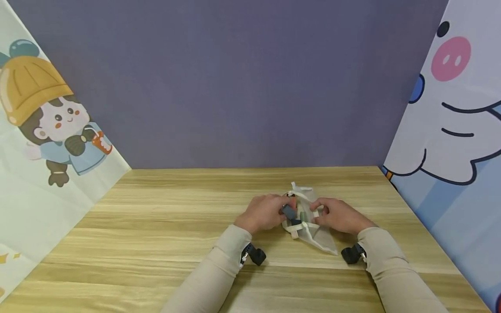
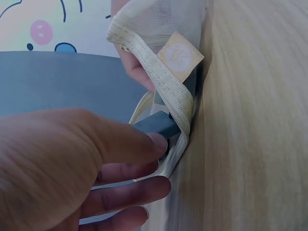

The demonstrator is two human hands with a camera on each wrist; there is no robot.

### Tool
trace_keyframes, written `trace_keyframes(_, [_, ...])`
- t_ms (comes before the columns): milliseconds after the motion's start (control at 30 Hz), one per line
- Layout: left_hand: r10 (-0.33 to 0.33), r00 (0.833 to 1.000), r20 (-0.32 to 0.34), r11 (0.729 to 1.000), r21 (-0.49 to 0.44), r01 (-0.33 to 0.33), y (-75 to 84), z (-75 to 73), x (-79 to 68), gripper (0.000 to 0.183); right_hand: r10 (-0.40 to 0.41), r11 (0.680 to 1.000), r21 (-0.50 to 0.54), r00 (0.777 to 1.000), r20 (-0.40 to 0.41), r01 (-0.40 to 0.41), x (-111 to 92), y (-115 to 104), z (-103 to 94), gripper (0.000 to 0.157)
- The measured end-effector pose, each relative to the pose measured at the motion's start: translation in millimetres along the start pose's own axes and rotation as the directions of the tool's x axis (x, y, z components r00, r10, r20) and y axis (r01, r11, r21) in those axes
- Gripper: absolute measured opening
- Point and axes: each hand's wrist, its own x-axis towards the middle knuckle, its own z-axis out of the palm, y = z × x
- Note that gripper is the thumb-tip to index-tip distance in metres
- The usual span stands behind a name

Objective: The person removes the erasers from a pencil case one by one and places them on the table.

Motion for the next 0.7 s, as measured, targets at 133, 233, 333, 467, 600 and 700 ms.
trace_keyframes(133, [0.003, 1.000, -0.013, 0.999, 0.036, -0.003, -1.4, 2.4, -0.8, 0.021, 0.006, 1.000, 0.001, 1.000, 0.008, -0.006, 0.7, 0.4, 0.4, 0.038])
trace_keyframes(233, [-0.005, 1.000, -0.007, 0.998, 0.065, 0.006, -1.9, 2.6, -1.1, 0.019, 0.008, 1.000, -0.011, 1.000, 0.007, -0.008, 0.5, 0.2, -1.1, 0.038])
trace_keyframes(333, [-0.021, 1.000, 0.007, 0.995, 0.096, 0.020, -1.5, 1.0, -0.5, 0.016, 0.006, 1.000, -0.024, 1.000, -0.003, -0.006, 0.3, 0.7, -2.5, 0.037])
trace_keyframes(467, [-0.032, 0.999, 0.026, 0.992, 0.120, 0.029, -0.9, -0.5, -1.0, 0.017, 0.006, 1.000, -0.027, 1.000, -0.006, -0.006, 1.0, 2.2, -1.7, 0.037])
trace_keyframes(600, [-0.026, 0.999, 0.029, 0.991, 0.132, 0.022, 0.2, 0.6, -2.5, 0.019, 0.010, 1.000, -0.009, 1.000, 0.005, -0.010, 0.5, 3.4, -0.5, 0.038])
trace_keyframes(700, [-0.023, 0.999, 0.025, 0.990, 0.140, 0.019, 0.8, 2.0, -3.1, 0.020, 0.004, 1.000, -0.001, 1.000, 0.008, -0.004, -0.3, 3.6, -0.1, 0.039])
